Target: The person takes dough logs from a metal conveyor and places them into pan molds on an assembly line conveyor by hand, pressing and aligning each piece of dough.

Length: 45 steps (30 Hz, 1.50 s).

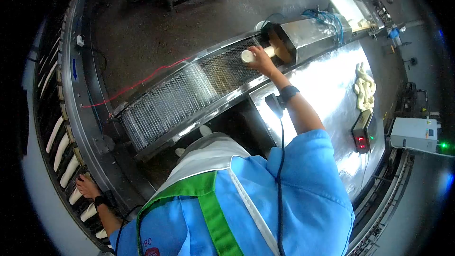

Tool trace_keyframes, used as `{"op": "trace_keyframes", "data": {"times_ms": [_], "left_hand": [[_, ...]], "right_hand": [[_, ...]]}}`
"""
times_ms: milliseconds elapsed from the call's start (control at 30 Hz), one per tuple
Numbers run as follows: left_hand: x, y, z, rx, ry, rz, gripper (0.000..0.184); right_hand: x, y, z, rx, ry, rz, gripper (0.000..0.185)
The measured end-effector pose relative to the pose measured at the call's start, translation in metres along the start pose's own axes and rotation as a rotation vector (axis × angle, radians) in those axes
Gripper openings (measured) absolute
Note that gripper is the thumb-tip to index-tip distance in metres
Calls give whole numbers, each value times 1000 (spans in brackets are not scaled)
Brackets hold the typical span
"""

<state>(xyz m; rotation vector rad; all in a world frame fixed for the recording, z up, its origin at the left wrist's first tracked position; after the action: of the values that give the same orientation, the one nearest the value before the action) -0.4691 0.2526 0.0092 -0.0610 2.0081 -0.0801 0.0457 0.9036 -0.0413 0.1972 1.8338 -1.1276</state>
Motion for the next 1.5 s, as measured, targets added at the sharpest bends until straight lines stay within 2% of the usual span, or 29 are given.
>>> {"op": "trace_keyframes", "data": {"times_ms": [67,200,333,467,567,667,733,767,867,933,1000,1033,1100,1133,1167,1200,1267,1300,1333,1400,1433,1500], "left_hand": [[1,-1,0,-17,-4,-23,49],[30,-19,-12,80,84,-30,48],[0,1,3,23,19,33,49],[7,-6,3,36,44,50,50],[5,1,3,0,-53,85,50],[3,0,6,-30,-41,74,49],[11,-5,3,-30,-32,71,49],[14,-6,3,-21,-20,98,49],[15,-5,1,-12,-25,98,48],[16,-4,0,-7,-42,68,47],[8,-2,4,-4,29,22,46],[-11,5,10,52,225,-49,42],[-22,31,14,140,300,2,36],[-47,80,25,352,260,303,33],[-85,136,54,400,114,461,30],[-84,176,77,504,22,677,27],[-55,256,135,555,-489,1132,23],[-33,292,178,490,-985,1292,23],[-52,324,206,640,-983,1411,25],[-64,371,253,728,-1238,1421,29],[-75,386,265,721,-1309,1443,28],[-76,404,279,798,-1329,1377,25]], "right_hand": [[6,0,4,25,-1,-71,41],[26,-21,13,-8,-78,-70,44],[70,-45,29,-162,-216,37,51],[76,-75,36,-94,-213,101,43],[89,-81,35,-44,-179,132,38],[94,-82,32,25,-187,118,30],[100,-75,31,139,-244,-182,25],[102,-75,33,139,-247,-181,25],[112,-83,39,219,-303,-471,17],[115,-95,41,200,-322,-490,16],[119,-110,45,182,-339,-511,14],[118,-118,46,160,-322,-438,15],[126,-135,49,138,-297,-377,17],[126,-150,51,24,-234,-191,20],[127,-165,54,-89,-174,-1,25],[133,-172,56,-89,-175,-3,25],[141,-180,60,-89,-104,62,32],[143,-183,60,-93,-42,60,30],[144,-182,58,-83,-34,62,30],[145,-178,60,-24,-66,-227,35],[143,-178,62,47,-76,-212,37],[131,-187,70,133,6,-299,36]]}}
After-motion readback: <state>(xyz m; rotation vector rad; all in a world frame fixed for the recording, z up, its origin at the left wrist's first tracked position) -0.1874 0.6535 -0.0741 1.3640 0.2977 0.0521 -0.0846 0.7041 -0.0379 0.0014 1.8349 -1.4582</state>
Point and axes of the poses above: each hand's wrist, its own z-axis away from the middle knuckle, its own x-axis out of the palm, y = z × x, the point moved 9 cm from there along -z, towards the middle knuckle, and after that the axes turned 5 degrees about y, right-handed, at the moved point
